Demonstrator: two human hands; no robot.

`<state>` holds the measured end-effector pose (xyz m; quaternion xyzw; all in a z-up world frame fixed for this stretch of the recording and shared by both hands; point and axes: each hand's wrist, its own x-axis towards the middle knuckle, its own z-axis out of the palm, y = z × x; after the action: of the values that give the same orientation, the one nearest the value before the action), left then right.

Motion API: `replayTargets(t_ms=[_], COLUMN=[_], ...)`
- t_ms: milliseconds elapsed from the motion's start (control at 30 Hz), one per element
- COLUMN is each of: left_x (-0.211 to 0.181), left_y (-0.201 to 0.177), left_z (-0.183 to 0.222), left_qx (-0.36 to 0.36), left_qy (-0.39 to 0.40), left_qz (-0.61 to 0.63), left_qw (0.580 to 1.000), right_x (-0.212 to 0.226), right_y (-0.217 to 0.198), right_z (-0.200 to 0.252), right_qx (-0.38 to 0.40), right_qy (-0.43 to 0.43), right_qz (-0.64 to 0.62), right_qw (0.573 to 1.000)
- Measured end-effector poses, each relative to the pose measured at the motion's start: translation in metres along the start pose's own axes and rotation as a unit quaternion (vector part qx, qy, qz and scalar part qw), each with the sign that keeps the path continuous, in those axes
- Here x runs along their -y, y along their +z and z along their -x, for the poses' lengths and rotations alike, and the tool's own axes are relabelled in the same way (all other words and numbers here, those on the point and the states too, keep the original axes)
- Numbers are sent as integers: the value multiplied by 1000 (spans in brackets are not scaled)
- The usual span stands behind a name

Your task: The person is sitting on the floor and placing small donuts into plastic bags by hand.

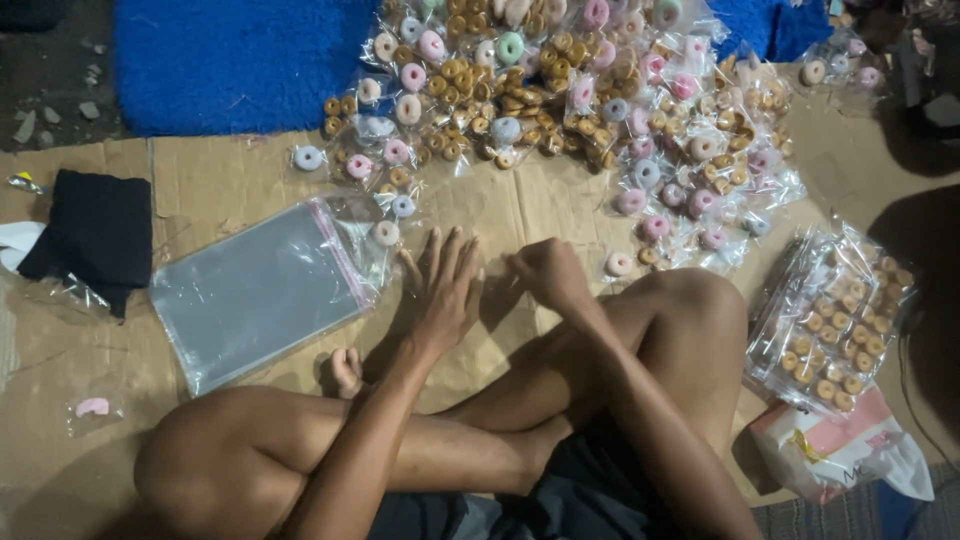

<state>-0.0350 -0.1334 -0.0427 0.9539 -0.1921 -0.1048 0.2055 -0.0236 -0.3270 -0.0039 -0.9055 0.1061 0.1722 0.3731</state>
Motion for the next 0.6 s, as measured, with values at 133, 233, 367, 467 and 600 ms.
replayTargets(t_ms=[133,233,367,467,600], left_x=[-4,-9,-4,0,0], left_y=[-21,-30,-18,-9,-12], left_z=[4,5,2,1,0], left_qx=[0,-4,-45,-76,-71], left_qy=[14,40,63,78,78], left_qz=[-34,-59,-16,-2,16], left_qw=[999,997,997,994,994], right_x=[-29,-20,-12,-10,-13], right_y=[-32,-51,-47,-36,-32], right_z=[-42,-69,-101,-110,-108], right_qx=[-41,-101,-136,-152,-165], right_qy=[-31,-135,-157,-118,-110], right_qz=[23,78,166,192,194], right_qw=[998,983,964,962,961])
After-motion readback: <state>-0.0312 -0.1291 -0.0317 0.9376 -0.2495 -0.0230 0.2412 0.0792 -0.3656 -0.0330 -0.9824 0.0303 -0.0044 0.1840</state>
